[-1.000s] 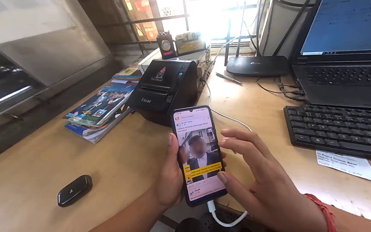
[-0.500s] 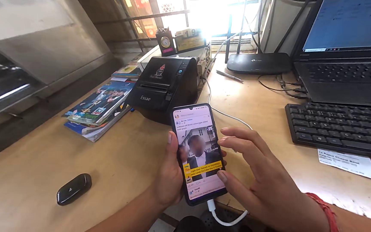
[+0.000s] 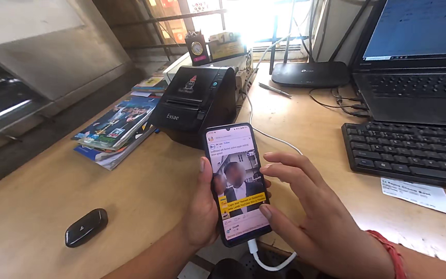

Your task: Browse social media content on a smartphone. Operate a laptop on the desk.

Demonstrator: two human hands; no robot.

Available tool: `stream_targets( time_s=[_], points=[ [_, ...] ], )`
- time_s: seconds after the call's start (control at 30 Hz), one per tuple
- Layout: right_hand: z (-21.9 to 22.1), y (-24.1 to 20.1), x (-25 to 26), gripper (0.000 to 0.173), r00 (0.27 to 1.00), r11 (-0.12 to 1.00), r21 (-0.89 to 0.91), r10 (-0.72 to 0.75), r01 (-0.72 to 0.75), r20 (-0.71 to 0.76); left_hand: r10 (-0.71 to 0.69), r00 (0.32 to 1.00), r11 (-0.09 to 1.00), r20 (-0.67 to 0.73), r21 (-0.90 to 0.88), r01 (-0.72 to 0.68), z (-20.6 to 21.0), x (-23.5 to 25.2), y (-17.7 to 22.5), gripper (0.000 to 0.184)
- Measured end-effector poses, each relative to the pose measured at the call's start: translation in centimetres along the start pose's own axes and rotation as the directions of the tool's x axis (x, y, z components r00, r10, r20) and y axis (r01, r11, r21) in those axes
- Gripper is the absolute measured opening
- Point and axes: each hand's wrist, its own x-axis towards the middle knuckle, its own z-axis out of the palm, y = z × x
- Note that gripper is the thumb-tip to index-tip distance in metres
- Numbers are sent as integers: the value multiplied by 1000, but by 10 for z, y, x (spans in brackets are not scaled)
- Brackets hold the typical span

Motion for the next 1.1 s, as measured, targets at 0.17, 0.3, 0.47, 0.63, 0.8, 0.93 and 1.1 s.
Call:
stream_targets(
  time_s=[0.17, 0.3, 0.47, 0.63, 0.8, 0.93, 1.1],
  points=[
    [0, 0, 0, 41, 1000, 1000, 2, 2, -2, 1, -12, 999, 1000, -48, 8, 12, 2, -1, 0, 64],
    [0, 0, 0, 41, 1000, 1000, -3, 3, -3, 7, -2, 999, 1000, -33, 5, 3, 1, -1, 0, 64],
    [0, 0, 0, 41, 1000, 1000, 0, 1, -1, 5, -10, 999, 1000, -32, 23, 11, 0, -1, 0, 65],
    [0, -1, 0, 41, 1000, 1000, 6, 2, -2, 11, -9, 1000, 1000, -27, 22, 10, 1, -1, 1, 63],
    [0, 0, 0, 41, 1000, 1000, 9, 1, -1, 9, -18, 1000, 1000, -20, 8, 19, 1, -1, 1, 64],
    [0, 0, 0, 41, 1000, 1000, 3, -1, 1, 11, -26, 1000, 1000, -12, -7, 26, 0, 0, 1, 64],
    [1, 0, 0, 40, 1000, 1000, 15, 8, -8, 9, -18, 1000, 1000, -11, 1, 18, 0, 0, 1, 64]
  ],
)
